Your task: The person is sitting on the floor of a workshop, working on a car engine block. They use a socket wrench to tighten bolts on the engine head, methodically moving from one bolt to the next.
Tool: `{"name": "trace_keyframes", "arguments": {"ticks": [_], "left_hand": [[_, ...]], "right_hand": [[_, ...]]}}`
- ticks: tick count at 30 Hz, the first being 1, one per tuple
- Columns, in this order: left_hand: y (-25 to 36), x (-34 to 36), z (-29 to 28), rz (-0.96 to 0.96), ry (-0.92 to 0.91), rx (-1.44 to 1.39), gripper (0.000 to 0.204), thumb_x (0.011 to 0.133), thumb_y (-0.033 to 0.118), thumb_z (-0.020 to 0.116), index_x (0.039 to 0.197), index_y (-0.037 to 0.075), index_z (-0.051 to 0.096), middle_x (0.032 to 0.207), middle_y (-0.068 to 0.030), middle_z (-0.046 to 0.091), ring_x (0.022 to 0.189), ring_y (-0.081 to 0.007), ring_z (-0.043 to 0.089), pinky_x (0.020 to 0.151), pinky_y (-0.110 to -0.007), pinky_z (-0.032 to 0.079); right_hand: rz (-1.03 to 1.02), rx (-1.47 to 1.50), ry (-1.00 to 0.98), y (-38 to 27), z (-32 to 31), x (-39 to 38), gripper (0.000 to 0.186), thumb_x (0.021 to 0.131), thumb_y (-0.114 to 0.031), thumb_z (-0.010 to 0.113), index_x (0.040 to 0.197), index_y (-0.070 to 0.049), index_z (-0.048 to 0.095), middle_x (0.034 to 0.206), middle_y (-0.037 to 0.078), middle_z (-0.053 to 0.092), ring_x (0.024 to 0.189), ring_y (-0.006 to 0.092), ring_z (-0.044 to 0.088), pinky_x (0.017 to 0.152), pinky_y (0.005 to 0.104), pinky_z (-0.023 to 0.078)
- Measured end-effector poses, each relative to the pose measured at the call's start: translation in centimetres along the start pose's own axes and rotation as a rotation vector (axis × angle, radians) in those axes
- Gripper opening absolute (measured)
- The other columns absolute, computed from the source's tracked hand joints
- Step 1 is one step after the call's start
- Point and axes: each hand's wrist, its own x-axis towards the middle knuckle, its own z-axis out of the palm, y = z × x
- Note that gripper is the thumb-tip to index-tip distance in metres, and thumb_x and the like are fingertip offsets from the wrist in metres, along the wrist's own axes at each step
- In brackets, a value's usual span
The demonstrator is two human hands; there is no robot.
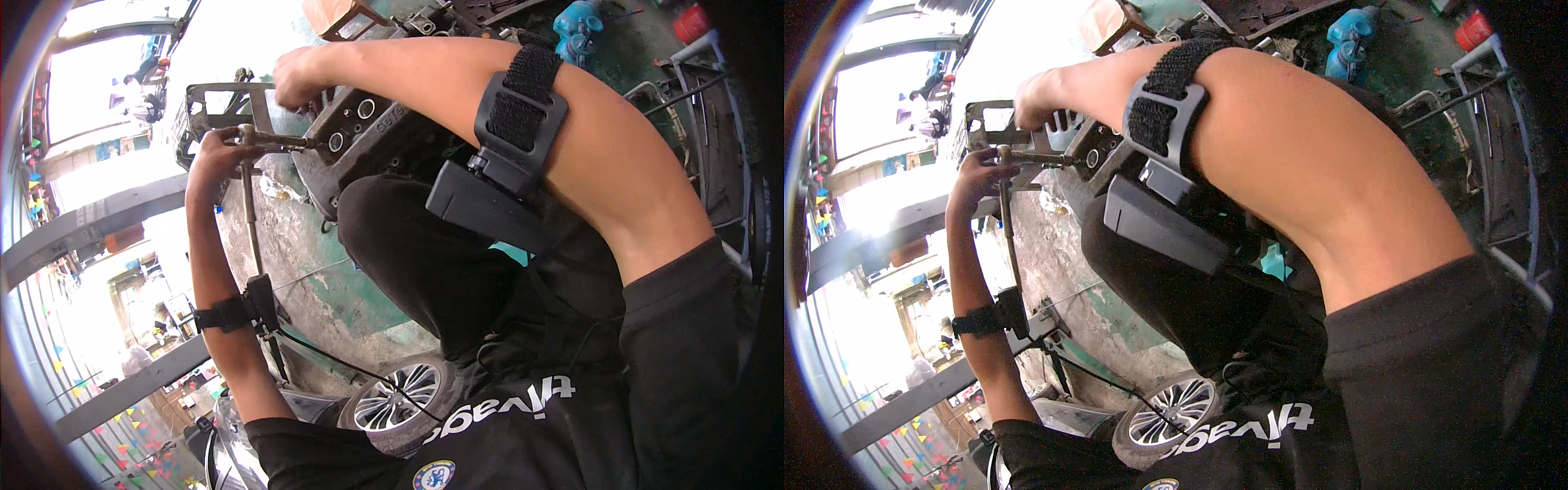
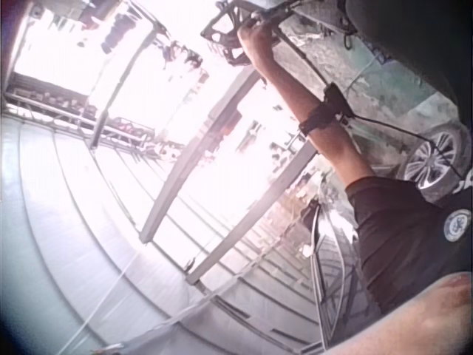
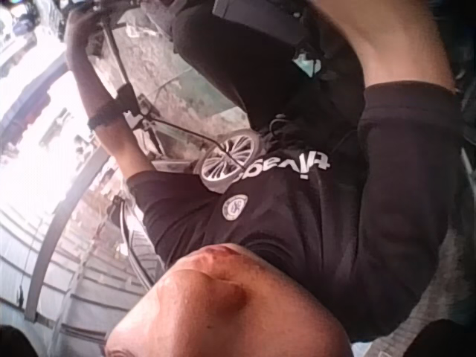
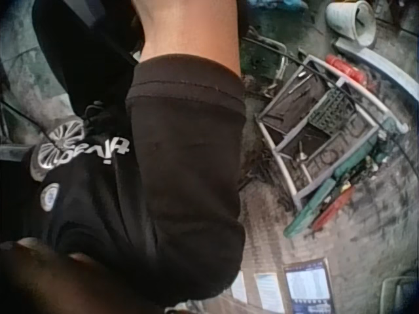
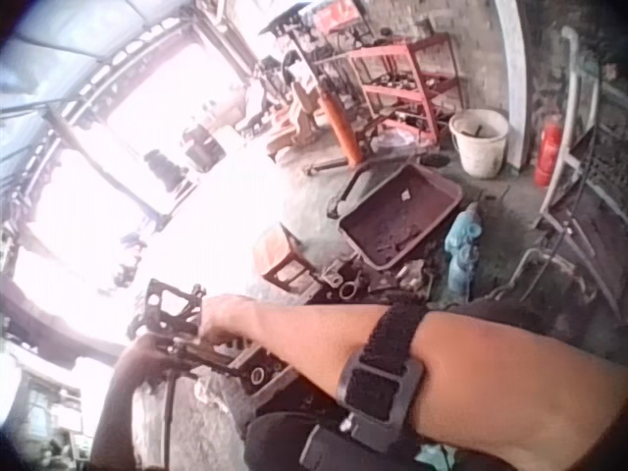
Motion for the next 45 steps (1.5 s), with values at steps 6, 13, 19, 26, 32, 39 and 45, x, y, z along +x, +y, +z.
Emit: {"name": "trace_keyframes", "arguments": {"ticks": [6,13,19,26,32,39,45], "left_hand": [[-2.2,0.8,1.2,0.268,0.175,0.209,0.052,0.069,0.004,0.074,0.119,0.001,0.06,0.102,-0.0151,0.069,0.089,-0.0223,0.067,0.078,-0.034,0.052],[-3.6,1.0,3.2,0.383,0.43,0.186,0.05,0.071,-0.004,0.071,0.118,0.012,0.063,0.099,-0.0134,0.07,0.089,-0.0245,0.068,0.081,-0.033,0.049],[-3.3,0.7,4.7,0.472,0.353,-0.266,0.031,0.084,0.005,0.066,0.115,-0.001,0.062,0.106,-0.0099,0.065,0.1,-0.0144,0.058,0.086,-0.028,0.047],[-1.7,1.9,5.9,0.252,0.633,-0.682,0.03,0.084,0.007,0.071,0.107,-0.011,0.063,0.105,-0.0137,0.067,0.09,-0.0117,0.061,0.076,-0.024,0.05],[-1.9,4.0,5.5,0.286,0.558,-0.912,0.061,0.078,-0.003,0.072,0.131,-0.011,0.042,0.106,-0.0148,0.064,0.081,-0.0172,0.063,0.067,-0.025,0.05],[-2.2,2.5,3.0,0.027,0.281,-0.792,0.073,0.074,0.009,0.079,0.131,-0.015,0.04,0.094,-0.011,0.066,0.082,-0.0142,0.062,0.073,-0.023,0.047],[-0.6,1.7,1.7,0.093,0.173,-0.419,0.057,0.079,0.011,0.069,0.131,-0.005,0.051,0.116,-0.014,0.064,0.104,-0.021,0.06,0.091,-0.03,0.044]], "right_hand": [[-0.037,-0.015,0.006,4.5,3.9,-0.1,0.028,0.072,-0.01,0.057,0.094,-0.003,0.072,0.092,0.014,0.07,0.081,0.026,0.068,0.071,0.0377,0.055],[-0.018,0.101,0.027,-1.8,-0.1,-1.1,0.052,0.07,-0.011,0.056,0.122,-0.004,0.059,0.115,0.016,0.064,0.106,0.03,0.062,0.087,0.0389,0.05],[-0.046,0.255,0.089,-3.8,0.6,0.6,0.053,0.071,-0.012,0.057,0.124,-0.006,0.056,0.107,0.018,0.066,0.102,0.0324,0.063,0.086,0.0379,0.05],[0.047,0.357,0.19,-3.8,1.3,2.0,0.034,0.071,-0.017,0.057,0.097,0.0,0.069,0.1,0.02,0.068,0.095,0.0317,0.065,0.081,0.0388,0.051],[0.141,0.338,0.159,-3.1,1.8,1.6,0.033,0.072,-0.02,0.058,0.096,-0.002,0.071,0.104,0.017,0.068,0.097,0.0295,0.066,0.083,0.0376,0.051],[0.108,0.212,-0.031,-0.8,2.0,2.2,0.032,0.071,-0.017,0.058,0.096,-0.002,0.072,0.098,0.016,0.07,0.091,0.0273,0.067,0.075,0.0377,0.053],[0.191,0.193,-0.014,0.2,2.7,1.6,0.038,0.072,-0.015,0.055,0.105,-0.001,0.069,0.109,0.016,0.067,0.101,0.0271,0.064,0.083,0.0389,0.051]]}}
